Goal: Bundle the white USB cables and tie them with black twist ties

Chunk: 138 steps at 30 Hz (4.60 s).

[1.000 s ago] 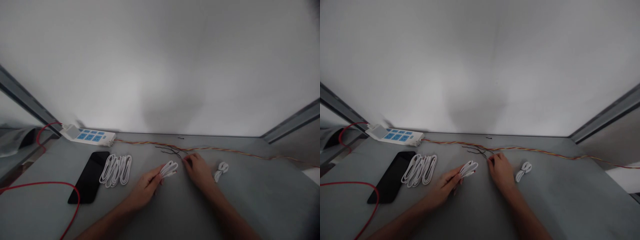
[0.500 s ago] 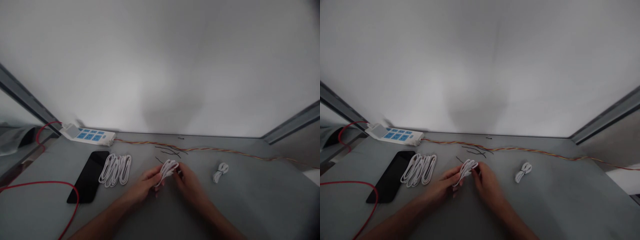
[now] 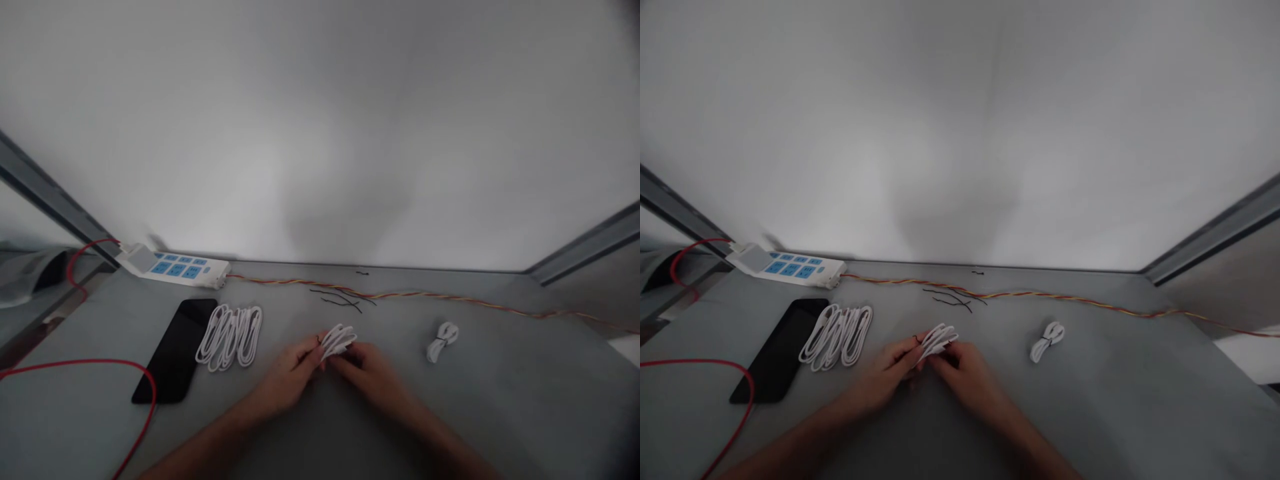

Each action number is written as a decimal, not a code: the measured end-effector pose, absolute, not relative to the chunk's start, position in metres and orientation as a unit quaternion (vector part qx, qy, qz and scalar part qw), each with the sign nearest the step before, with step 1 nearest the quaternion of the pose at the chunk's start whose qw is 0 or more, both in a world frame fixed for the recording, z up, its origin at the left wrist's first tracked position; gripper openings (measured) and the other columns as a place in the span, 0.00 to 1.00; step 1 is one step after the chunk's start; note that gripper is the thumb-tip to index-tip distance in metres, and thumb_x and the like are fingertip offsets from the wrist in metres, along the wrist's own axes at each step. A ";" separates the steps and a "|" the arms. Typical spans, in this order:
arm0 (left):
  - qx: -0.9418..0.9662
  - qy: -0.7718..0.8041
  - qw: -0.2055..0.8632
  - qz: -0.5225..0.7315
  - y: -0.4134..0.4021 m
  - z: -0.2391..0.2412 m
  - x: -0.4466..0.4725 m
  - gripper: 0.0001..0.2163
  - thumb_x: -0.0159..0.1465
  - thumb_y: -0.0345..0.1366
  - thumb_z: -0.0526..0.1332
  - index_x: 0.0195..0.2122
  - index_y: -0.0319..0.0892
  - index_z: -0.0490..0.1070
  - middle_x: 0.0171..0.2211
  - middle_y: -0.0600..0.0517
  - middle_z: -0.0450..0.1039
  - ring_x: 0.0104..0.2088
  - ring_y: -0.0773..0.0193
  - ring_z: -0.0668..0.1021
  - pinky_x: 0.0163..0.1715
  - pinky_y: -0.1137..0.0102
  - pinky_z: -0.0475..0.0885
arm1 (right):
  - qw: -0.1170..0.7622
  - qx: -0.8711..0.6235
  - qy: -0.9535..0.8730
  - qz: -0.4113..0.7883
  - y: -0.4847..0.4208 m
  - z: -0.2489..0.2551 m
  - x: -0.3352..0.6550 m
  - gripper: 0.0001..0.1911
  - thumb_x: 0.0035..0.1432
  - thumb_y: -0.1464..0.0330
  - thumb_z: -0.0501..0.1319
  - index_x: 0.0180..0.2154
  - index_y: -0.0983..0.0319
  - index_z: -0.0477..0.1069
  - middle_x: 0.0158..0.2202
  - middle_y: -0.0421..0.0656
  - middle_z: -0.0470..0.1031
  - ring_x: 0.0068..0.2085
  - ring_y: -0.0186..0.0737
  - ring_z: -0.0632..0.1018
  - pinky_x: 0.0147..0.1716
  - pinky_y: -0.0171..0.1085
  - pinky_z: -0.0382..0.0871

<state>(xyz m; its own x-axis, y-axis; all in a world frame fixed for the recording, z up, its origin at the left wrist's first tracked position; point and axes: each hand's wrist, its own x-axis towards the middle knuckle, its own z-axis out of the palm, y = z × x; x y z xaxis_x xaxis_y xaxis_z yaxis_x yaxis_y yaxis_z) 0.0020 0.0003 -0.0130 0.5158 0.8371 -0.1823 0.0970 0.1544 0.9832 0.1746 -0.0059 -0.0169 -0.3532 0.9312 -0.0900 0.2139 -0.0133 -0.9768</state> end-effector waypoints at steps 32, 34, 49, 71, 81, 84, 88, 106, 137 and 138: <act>0.828 0.400 0.270 0.285 -0.016 -0.025 0.008 0.27 0.68 0.32 0.44 0.67 0.37 0.38 0.51 0.37 0.68 0.49 0.53 0.74 0.46 0.60 0.72 | 0.395 -0.544 -0.503 0.544 -0.005 -0.017 0.173 0.15 0.52 0.57 0.62 0.24 0.62 0.73 0.18 0.37 0.68 0.21 0.32 0.68 0.21 0.32 0.61; 0.849 0.360 0.264 0.283 -0.013 -0.024 0.001 0.30 0.66 0.30 0.46 0.68 0.39 0.34 0.51 0.38 0.69 0.49 0.53 0.74 0.47 0.59 0.71 | 0.390 -0.533 -0.518 0.543 -0.003 -0.015 0.178 0.14 0.53 0.57 0.61 0.26 0.62 0.74 0.19 0.37 0.69 0.22 0.33 0.68 0.22 0.33 0.62; 0.903 0.251 0.125 0.326 0.002 -0.016 -0.012 0.20 0.60 0.30 0.59 0.55 0.43 0.64 0.51 0.43 0.73 0.56 0.51 0.70 0.50 0.57 0.68 | 0.312 -0.409 -0.502 0.695 -0.005 -0.014 0.190 0.20 0.52 0.53 0.63 0.25 0.63 0.69 0.21 0.37 0.67 0.20 0.29 0.68 0.21 0.31 0.63; 0.734 0.497 0.381 0.265 -0.001 -0.007 -0.001 0.14 0.63 0.42 0.57 0.31 0.38 0.77 0.18 0.55 0.71 0.19 0.68 0.71 0.21 0.75 0.63 | 0.314 -0.463 -0.748 0.358 -0.008 -0.011 0.186 0.11 0.61 0.68 0.54 0.32 0.61 0.75 0.28 0.42 0.76 0.29 0.36 0.74 0.30 0.34 0.65; 0.809 0.563 -0.043 0.163 0.014 -0.002 -0.022 0.13 0.63 0.36 0.55 0.46 0.39 0.74 0.44 0.41 0.75 0.43 0.50 0.76 0.44 0.58 0.69 | 0.176 -0.643 -0.729 0.156 0.010 -0.005 0.227 0.13 0.60 0.65 0.53 0.28 0.61 0.73 0.26 0.44 0.77 0.28 0.41 0.76 0.26 0.36 0.62; 0.780 0.611 -0.102 0.084 0.018 0.003 -0.026 0.16 0.62 0.36 0.56 0.49 0.37 0.72 0.52 0.36 0.70 0.50 0.43 0.72 0.45 0.51 0.68 | 0.100 -0.732 -0.668 0.093 0.015 0.001 0.253 0.14 0.60 0.65 0.53 0.25 0.60 0.72 0.25 0.45 0.77 0.27 0.44 0.77 0.23 0.37 0.58; 0.796 0.599 -0.065 0.062 0.011 -0.005 -0.019 0.15 0.64 0.34 0.54 0.50 0.39 0.71 0.52 0.37 0.70 0.53 0.41 0.70 0.45 0.47 0.67 | 0.061 -0.785 -0.615 0.046 0.013 0.006 0.269 0.17 0.61 0.60 0.52 0.30 0.61 0.75 0.26 0.49 0.77 0.28 0.49 0.77 0.22 0.38 0.58; 0.839 0.502 0.137 0.158 0.009 -0.015 -0.015 0.12 0.65 0.35 0.55 0.47 0.43 0.72 0.41 0.47 0.74 0.41 0.56 0.76 0.43 0.62 0.72 | 0.256 -0.543 -0.783 0.165 -0.004 -0.028 0.183 0.17 0.59 0.72 0.55 0.50 0.60 0.68 0.46 0.48 0.73 0.47 0.46 0.74 0.48 0.45 0.69; 0.664 0.494 0.457 0.327 0.006 -0.012 0.000 0.12 0.63 0.41 0.57 0.35 0.40 0.76 0.34 0.48 0.79 0.35 0.61 0.78 0.37 0.68 0.72 | 0.415 -0.488 -0.443 0.627 0.000 -0.021 0.179 0.23 0.45 0.56 0.67 0.39 0.63 0.70 0.25 0.36 0.70 0.21 0.30 0.69 0.16 0.30 0.63; 0.664 0.509 0.433 0.336 0.007 -0.013 -0.001 0.11 0.62 0.41 0.58 0.34 0.40 0.76 0.34 0.48 0.79 0.35 0.61 0.78 0.36 0.68 0.72 | 0.418 -0.494 -0.446 0.618 0.001 -0.022 0.180 0.23 0.45 0.56 0.67 0.41 0.63 0.70 0.26 0.37 0.70 0.20 0.30 0.69 0.16 0.30 0.63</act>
<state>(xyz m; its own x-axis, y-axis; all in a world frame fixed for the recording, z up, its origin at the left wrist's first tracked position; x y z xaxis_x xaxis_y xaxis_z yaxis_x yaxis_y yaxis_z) -0.0013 0.0074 -0.0128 0.2566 0.9665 0.0053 0.3839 -0.1070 0.9171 0.1803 0.0008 -0.0220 -0.1616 0.9579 -0.2373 -0.0765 -0.2519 -0.9647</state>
